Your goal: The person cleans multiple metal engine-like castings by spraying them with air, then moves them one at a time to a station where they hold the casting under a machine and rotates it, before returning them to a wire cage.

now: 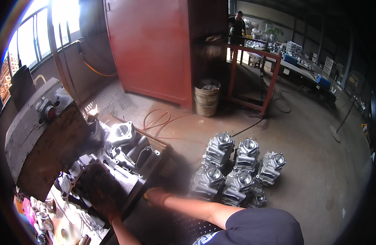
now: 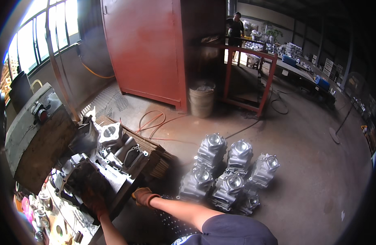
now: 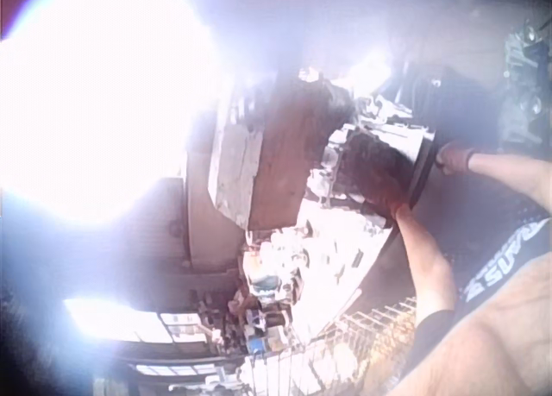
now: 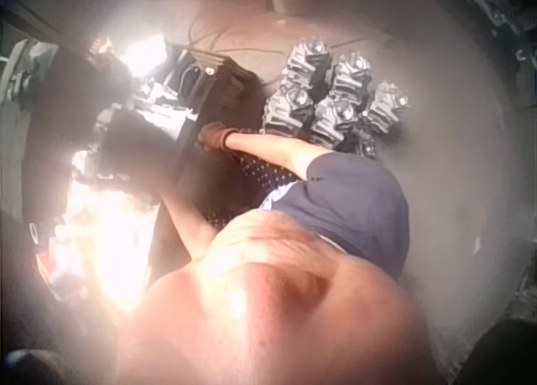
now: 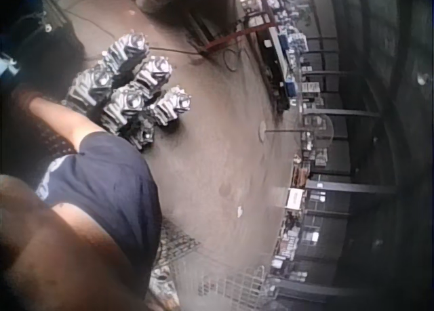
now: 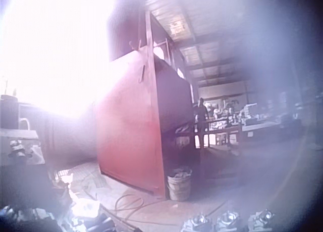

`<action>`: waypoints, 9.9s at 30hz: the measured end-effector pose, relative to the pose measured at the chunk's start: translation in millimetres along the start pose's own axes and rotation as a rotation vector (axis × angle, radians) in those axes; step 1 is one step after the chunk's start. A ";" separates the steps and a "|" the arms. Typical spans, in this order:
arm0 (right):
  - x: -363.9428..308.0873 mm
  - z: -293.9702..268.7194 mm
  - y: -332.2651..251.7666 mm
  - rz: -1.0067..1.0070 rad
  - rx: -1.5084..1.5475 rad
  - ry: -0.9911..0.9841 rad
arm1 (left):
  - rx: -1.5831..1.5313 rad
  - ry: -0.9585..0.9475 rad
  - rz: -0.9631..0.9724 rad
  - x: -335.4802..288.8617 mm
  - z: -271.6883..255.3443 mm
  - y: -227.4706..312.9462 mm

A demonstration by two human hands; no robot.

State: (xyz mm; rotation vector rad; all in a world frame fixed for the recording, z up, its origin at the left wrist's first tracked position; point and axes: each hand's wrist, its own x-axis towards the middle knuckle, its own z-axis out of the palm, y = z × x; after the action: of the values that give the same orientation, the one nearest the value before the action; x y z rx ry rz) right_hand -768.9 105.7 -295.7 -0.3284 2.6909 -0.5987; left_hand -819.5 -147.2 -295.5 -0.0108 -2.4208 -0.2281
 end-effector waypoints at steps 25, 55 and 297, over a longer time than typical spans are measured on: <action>18.1 19.2 8.7 -0.102 0.030 0.137 | 0.235 0.011 -0.009 21.2 -37.8 38.4; 30.7 51.7 26.1 -0.179 0.014 0.117 | -0.172 0.069 -0.291 5.1 -67.3 46.4; 37.2 49.5 -20.6 -0.313 0.016 -0.191 | 0.184 -0.055 -0.051 -4.9 -30.8 24.2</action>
State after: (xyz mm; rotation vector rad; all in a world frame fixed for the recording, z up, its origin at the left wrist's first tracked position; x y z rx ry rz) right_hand -780.1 58.4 -339.3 -0.7713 2.4672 -0.6391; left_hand -794.1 -128.3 -271.9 0.1296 -2.4901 -0.0278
